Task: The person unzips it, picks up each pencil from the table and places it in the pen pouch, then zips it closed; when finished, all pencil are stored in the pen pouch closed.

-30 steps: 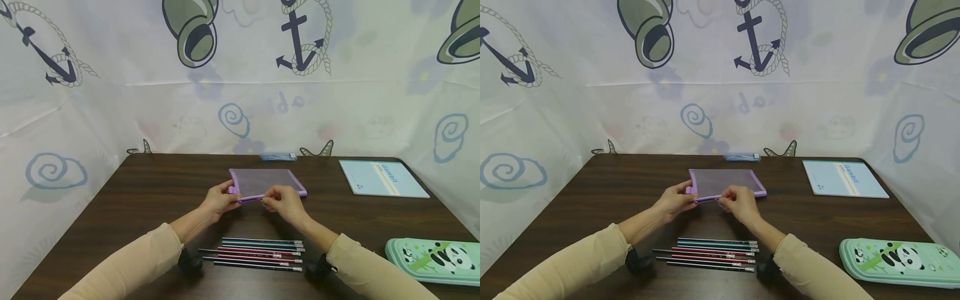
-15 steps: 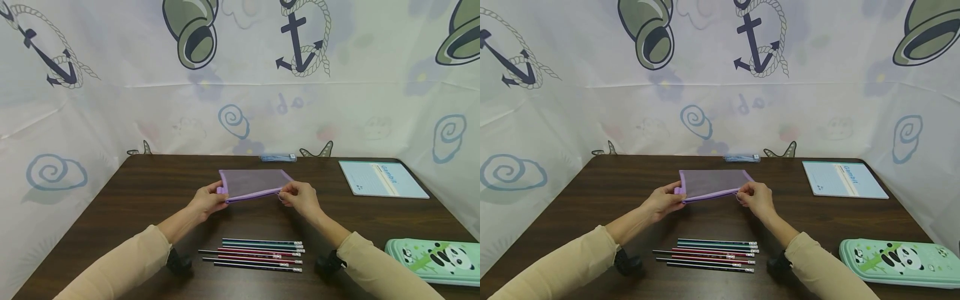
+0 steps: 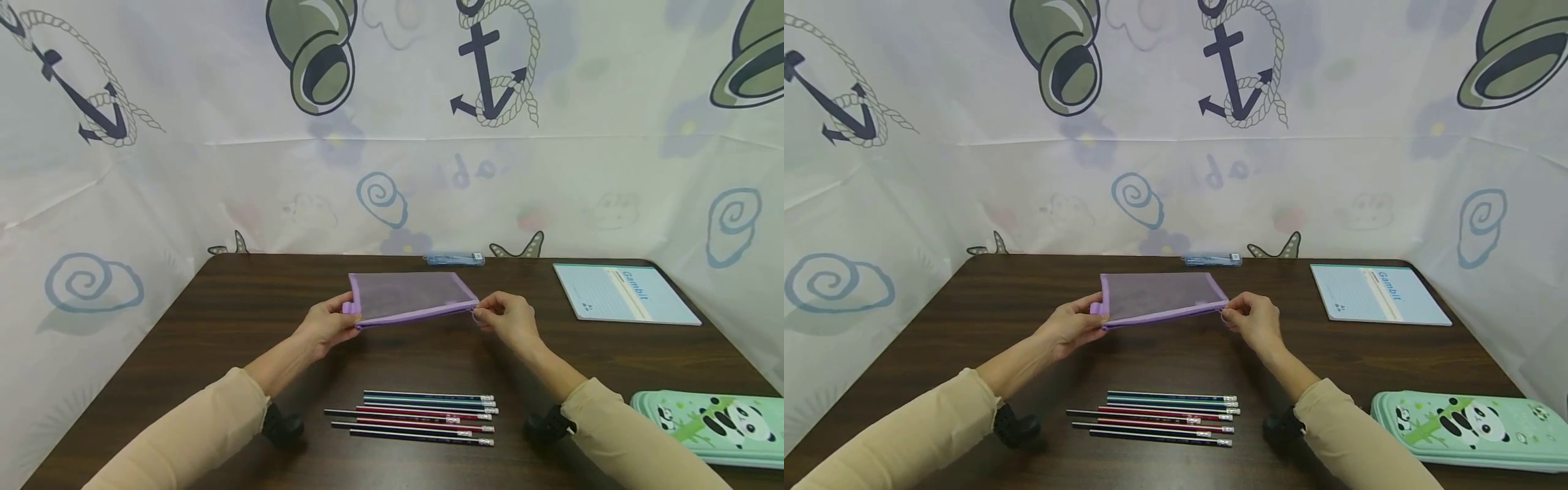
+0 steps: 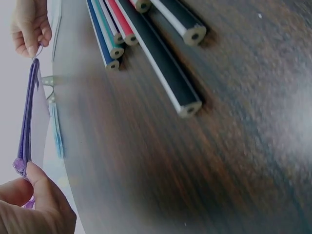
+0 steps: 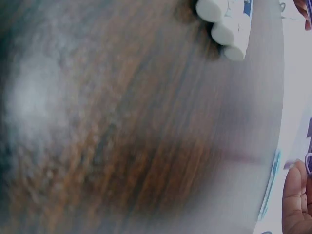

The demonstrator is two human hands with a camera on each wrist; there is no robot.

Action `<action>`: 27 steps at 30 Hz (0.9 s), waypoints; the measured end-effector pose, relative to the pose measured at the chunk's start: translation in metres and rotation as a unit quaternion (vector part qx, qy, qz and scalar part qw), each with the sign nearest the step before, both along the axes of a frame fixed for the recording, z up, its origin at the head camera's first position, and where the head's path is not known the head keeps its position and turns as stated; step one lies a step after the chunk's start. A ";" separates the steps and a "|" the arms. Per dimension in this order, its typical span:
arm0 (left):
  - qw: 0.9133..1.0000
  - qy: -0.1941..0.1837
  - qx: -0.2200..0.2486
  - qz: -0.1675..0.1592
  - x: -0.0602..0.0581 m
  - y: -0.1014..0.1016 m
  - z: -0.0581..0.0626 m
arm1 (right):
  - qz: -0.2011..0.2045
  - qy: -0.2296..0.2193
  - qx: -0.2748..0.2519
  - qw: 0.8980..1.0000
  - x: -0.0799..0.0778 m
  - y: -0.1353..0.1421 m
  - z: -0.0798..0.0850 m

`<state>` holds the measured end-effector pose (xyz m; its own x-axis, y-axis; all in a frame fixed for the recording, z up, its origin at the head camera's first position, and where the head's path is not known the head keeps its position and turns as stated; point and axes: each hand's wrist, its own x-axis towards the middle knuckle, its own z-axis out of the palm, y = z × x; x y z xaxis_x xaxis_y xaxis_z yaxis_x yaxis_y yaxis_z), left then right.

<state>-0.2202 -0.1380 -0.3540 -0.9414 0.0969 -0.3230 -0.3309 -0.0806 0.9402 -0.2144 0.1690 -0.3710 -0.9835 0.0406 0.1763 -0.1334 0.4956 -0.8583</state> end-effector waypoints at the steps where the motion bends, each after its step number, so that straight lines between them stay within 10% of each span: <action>1: 1.000 -0.001 0.001 0.000 0.000 -0.001 0.001 | -0.004 -0.001 0.001 1.000 0.000 0.001 0.000; 17: 1.000 -0.011 -0.001 -0.020 -0.006 -0.009 0.003 | -0.015 -0.014 -0.021 1.000 -0.001 0.014 -0.004; 27: 0.999 -0.011 0.032 -0.037 -0.007 -0.008 0.003 | 0.033 -0.103 -0.195 0.975 0.000 0.019 -0.003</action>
